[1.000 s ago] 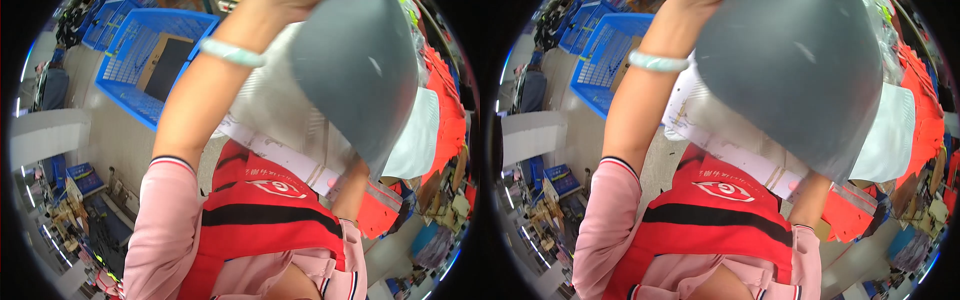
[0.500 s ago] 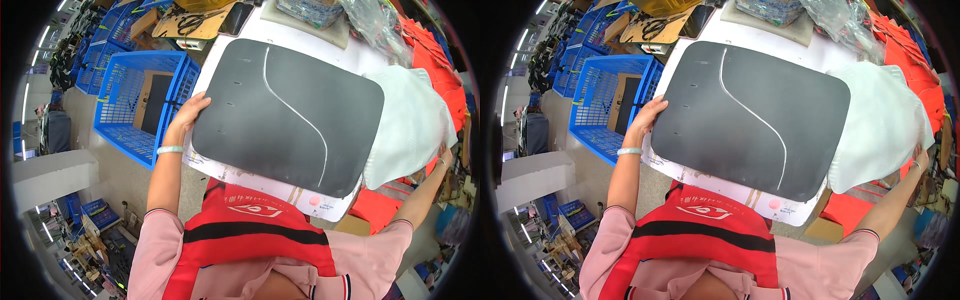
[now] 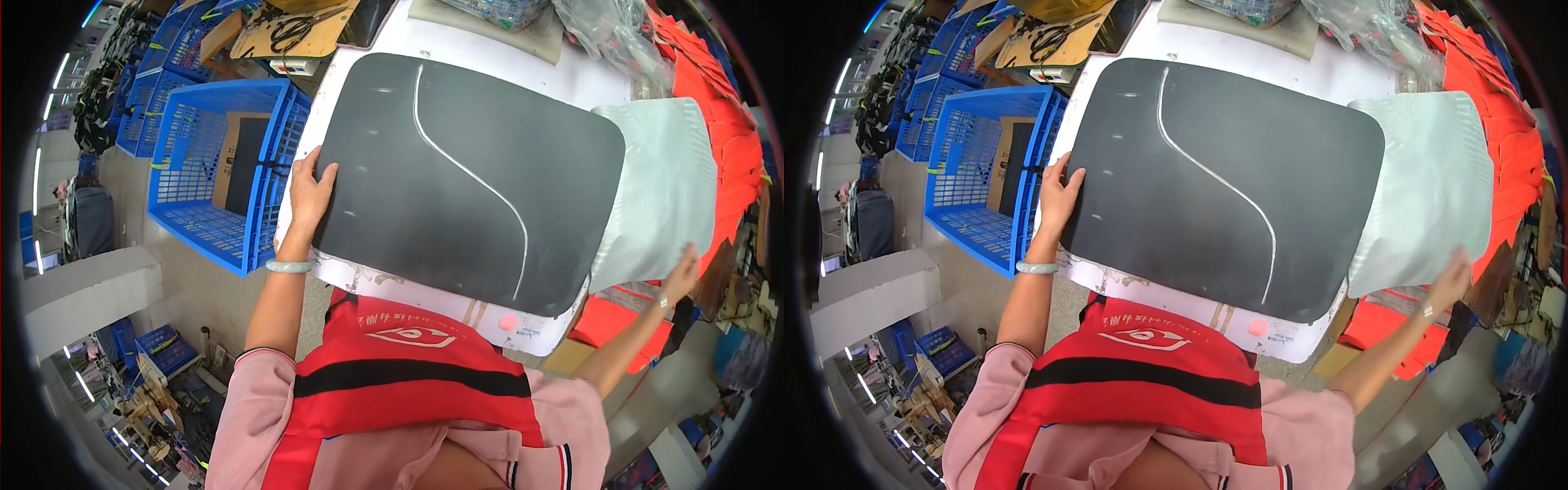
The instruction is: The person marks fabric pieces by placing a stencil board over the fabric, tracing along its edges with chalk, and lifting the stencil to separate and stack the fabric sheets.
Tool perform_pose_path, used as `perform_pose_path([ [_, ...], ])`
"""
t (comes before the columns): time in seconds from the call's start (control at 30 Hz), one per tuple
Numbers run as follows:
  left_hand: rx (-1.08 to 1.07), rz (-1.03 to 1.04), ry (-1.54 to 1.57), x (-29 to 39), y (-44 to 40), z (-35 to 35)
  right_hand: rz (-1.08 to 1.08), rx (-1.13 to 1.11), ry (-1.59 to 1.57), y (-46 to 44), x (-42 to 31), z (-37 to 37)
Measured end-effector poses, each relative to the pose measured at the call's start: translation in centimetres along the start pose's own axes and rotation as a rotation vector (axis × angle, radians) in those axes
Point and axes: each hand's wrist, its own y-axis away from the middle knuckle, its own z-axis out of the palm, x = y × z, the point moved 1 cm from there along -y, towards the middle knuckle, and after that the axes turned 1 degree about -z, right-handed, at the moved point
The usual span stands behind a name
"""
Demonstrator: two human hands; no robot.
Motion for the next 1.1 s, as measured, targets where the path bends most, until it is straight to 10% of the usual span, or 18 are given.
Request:
perform_pose_path([
  [0.1,-0.002,0.030,-0.069,-0.2,0.1,0.2,0.305,-0.592,-0.179,10.8,-10.5,0.3],
  [0.4,0.042,0.122,-0.037,-0.9,0.3,0.6,0.235,-0.567,0.259,16.5,-13.0,2.6],
  [1.1,0.011,0.123,-0.001,-0.9,0.0,0.2,0.161,-0.436,-0.093,15.9,-7.8,4.6],
])
